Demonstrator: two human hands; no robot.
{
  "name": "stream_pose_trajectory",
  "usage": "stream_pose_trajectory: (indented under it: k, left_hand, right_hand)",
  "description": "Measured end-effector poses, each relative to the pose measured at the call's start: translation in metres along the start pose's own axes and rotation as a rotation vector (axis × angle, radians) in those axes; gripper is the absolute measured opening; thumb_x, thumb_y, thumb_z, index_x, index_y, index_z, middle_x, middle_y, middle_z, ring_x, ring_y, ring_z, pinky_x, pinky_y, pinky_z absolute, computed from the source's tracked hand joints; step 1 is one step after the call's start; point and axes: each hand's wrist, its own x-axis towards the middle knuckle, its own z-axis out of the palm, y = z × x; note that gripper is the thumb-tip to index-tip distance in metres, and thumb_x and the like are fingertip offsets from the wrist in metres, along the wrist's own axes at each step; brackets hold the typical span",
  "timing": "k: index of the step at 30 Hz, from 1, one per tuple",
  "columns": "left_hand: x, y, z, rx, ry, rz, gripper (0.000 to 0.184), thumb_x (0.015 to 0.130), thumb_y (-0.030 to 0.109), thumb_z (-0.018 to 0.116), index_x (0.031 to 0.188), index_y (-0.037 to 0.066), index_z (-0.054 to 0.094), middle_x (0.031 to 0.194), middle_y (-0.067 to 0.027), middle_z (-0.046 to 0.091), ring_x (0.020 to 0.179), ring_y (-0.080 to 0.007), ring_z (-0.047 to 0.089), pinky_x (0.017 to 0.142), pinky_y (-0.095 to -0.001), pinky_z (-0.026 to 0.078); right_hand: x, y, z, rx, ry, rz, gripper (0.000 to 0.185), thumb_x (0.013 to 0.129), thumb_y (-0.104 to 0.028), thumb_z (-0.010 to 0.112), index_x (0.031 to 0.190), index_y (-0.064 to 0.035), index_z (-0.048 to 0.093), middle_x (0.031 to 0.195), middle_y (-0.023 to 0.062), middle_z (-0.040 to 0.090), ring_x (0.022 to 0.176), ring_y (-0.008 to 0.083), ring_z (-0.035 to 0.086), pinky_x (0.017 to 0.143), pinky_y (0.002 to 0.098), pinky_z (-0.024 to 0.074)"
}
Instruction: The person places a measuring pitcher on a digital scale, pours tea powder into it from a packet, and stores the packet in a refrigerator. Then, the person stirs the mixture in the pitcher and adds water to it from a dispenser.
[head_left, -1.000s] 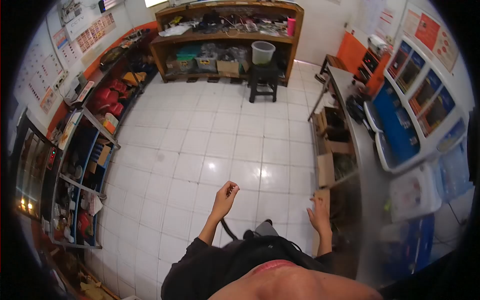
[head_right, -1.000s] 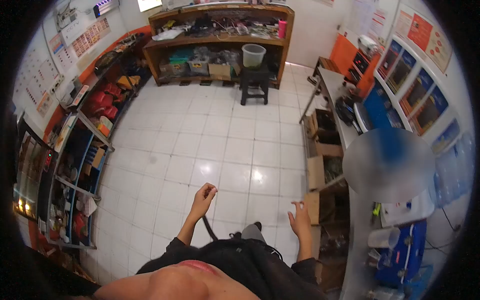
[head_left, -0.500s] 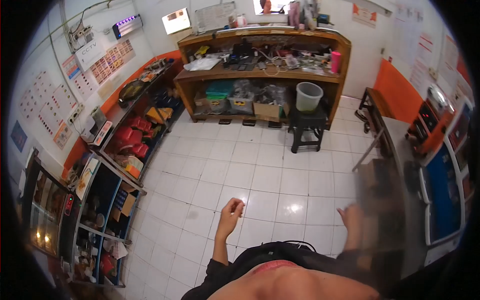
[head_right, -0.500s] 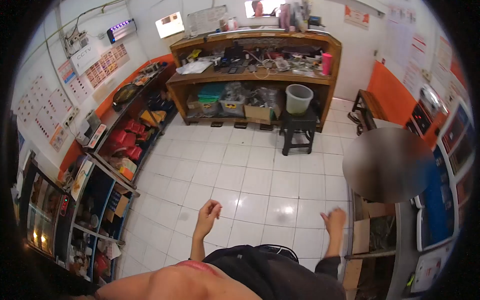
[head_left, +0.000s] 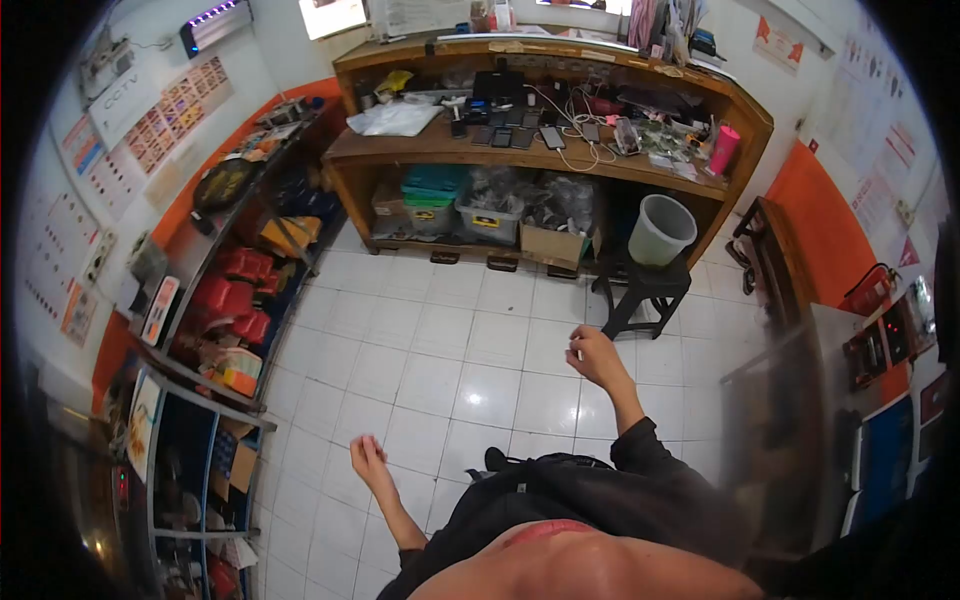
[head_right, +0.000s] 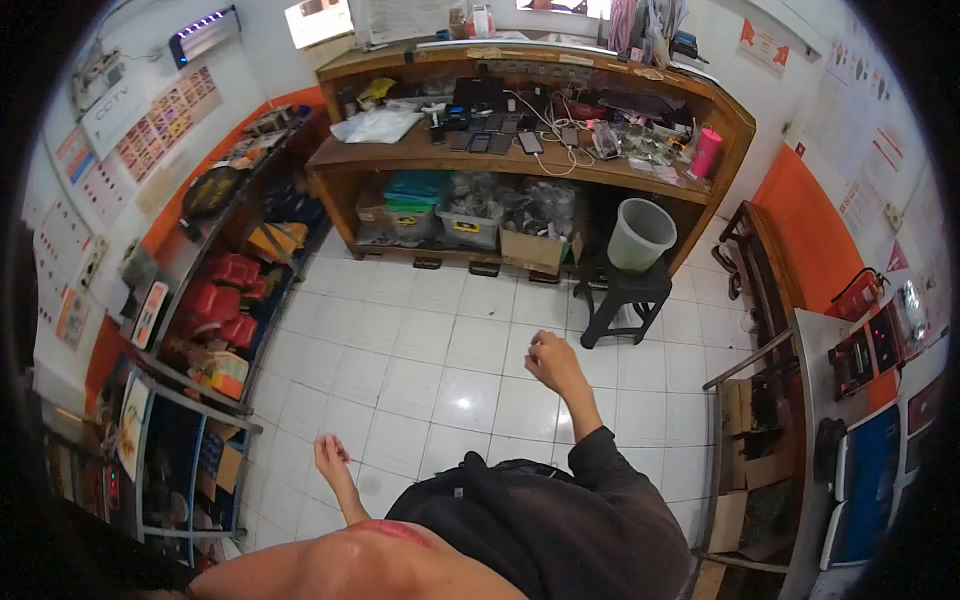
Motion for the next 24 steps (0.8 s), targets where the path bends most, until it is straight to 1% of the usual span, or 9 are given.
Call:
stream_pose_trajectory:
  k: [7, 8, 9, 11, 15, 17, 20, 21, 24]
  left_hand:
    - [0.164, 0.065, 0.246, 0.104, -0.713, 0.149, 0.026, 0.096, 0.024, 0.042, 0.087, 0.002, 0.053, 0.071, -0.0005, 0.050, 0.064, -0.0069, 0.045, 0.056, -0.0216, 0.038]
    - [0.185, 0.065, 0.281, 0.052, -0.838, 0.136, 0.029, 0.097, 0.025, 0.039, 0.086, 0.002, 0.054, 0.071, -0.0009, 0.051, 0.064, -0.0075, 0.045, 0.057, -0.0225, 0.039]
    - [0.204, 0.071, 0.322, 0.047, -0.846, 0.137, 0.029, 0.097, 0.025, 0.039, 0.086, 0.002, 0.054, 0.071, -0.0009, 0.051, 0.064, -0.0075, 0.045, 0.057, -0.0225, 0.039]
    - [0.226, 0.078, 0.379, 0.047, -1.004, 0.219, 0.036, 0.098, 0.028, 0.034, 0.085, 0.001, 0.054, 0.072, -0.0020, 0.051, 0.063, -0.0094, 0.046, 0.060, -0.0245, 0.039]
    - [0.292, 0.086, 0.490, -0.031, -0.996, 0.176, 0.030, 0.096, 0.025, 0.039, 0.087, 0.001, 0.054, 0.074, -0.0029, 0.053, 0.067, -0.0118, 0.050, 0.063, -0.0253, 0.040]
    - [0.317, 0.094, 0.525, 0.187, -0.905, 0.364, 0.021, 0.093, 0.021, 0.046, 0.088, 0.002, 0.054, 0.077, -0.0033, 0.055, 0.074, -0.0137, 0.054, 0.067, -0.0252, 0.040]
    - [0.390, 0.079, 0.551, 0.242, -0.859, 0.307, 0.010, 0.089, 0.013, 0.050, 0.089, 0.004, 0.054, 0.088, -0.0034, 0.057, 0.085, -0.0148, 0.055, 0.072, -0.0273, 0.041]
    - [0.417, 0.074, 0.562, 0.239, -0.826, 0.272, 0.008, 0.088, 0.011, 0.050, 0.088, 0.004, 0.054, 0.091, -0.0038, 0.057, 0.087, -0.0147, 0.054, 0.074, -0.0279, 0.041]
    - [0.499, 0.048, 0.595, 0.256, -0.751, 0.276, 0.009, 0.087, 0.012, 0.050, 0.086, 0.004, 0.055, 0.096, -0.0043, 0.056, 0.091, -0.0158, 0.053, 0.078, -0.0300, 0.040]
  right_hand:
    - [0.064, 0.133, -0.024, -0.138, 0.231, 0.505, 0.009, 0.069, -0.009, 0.067, 0.071, -0.0019, 0.062, 0.092, 0.0110, 0.058, 0.087, 0.0299, 0.057, 0.075, 0.0367, 0.0462]
    - [0.079, 0.151, -0.032, -0.161, 0.105, 0.663, 0.019, 0.072, -0.009, 0.066, 0.090, -0.0048, 0.064, 0.102, 0.0134, 0.056, 0.095, 0.0316, 0.055, 0.079, 0.0369, 0.0457]
    - [0.105, 0.170, -0.034, -0.166, 0.111, 0.669, 0.019, 0.072, -0.009, 0.066, 0.090, -0.0048, 0.064, 0.102, 0.0134, 0.056, 0.095, 0.0316, 0.055, 0.079, 0.0369, 0.0457]
    - [0.144, 0.200, -0.039, -0.189, 0.507, 0.510, 0.042, 0.074, -0.012, 0.066, 0.115, -0.0114, 0.055, 0.115, 0.0165, 0.050, 0.106, 0.0343, 0.050, 0.084, 0.0385, 0.0446]
    - [0.281, 0.247, -0.054, -0.249, 0.462, 0.631, 0.064, 0.075, -0.016, 0.068, 0.132, -0.0189, 0.039, 0.125, 0.0185, 0.043, 0.113, 0.0368, 0.045, 0.087, 0.0413, 0.0425]
    - [0.362, 0.264, -0.054, -0.178, 0.481, 0.480, 0.048, 0.074, -0.020, 0.069, 0.119, -0.0164, 0.054, 0.124, 0.0179, 0.047, 0.110, 0.0351, 0.048, 0.088, 0.0408, 0.0421]
    - [0.491, 0.276, -0.045, -0.136, 0.421, 0.215, 0.020, 0.073, -0.024, 0.070, 0.082, -0.0072, 0.066, 0.110, 0.0138, 0.057, 0.103, 0.0310, 0.052, 0.084, 0.0384, 0.0427]
    - [0.537, 0.281, -0.040, -0.124, 0.429, 0.131, 0.021, 0.074, -0.025, 0.069, 0.071, -0.0049, 0.066, 0.105, 0.0120, 0.060, 0.099, 0.0296, 0.054, 0.081, 0.0374, 0.0432]
    - [0.665, 0.295, -0.027, 0.017, 0.461, -0.118, 0.022, 0.075, -0.023, 0.068, 0.067, -0.0034, 0.064, 0.100, 0.0100, 0.061, 0.091, 0.0272, 0.055, 0.081, 0.0369, 0.0417]
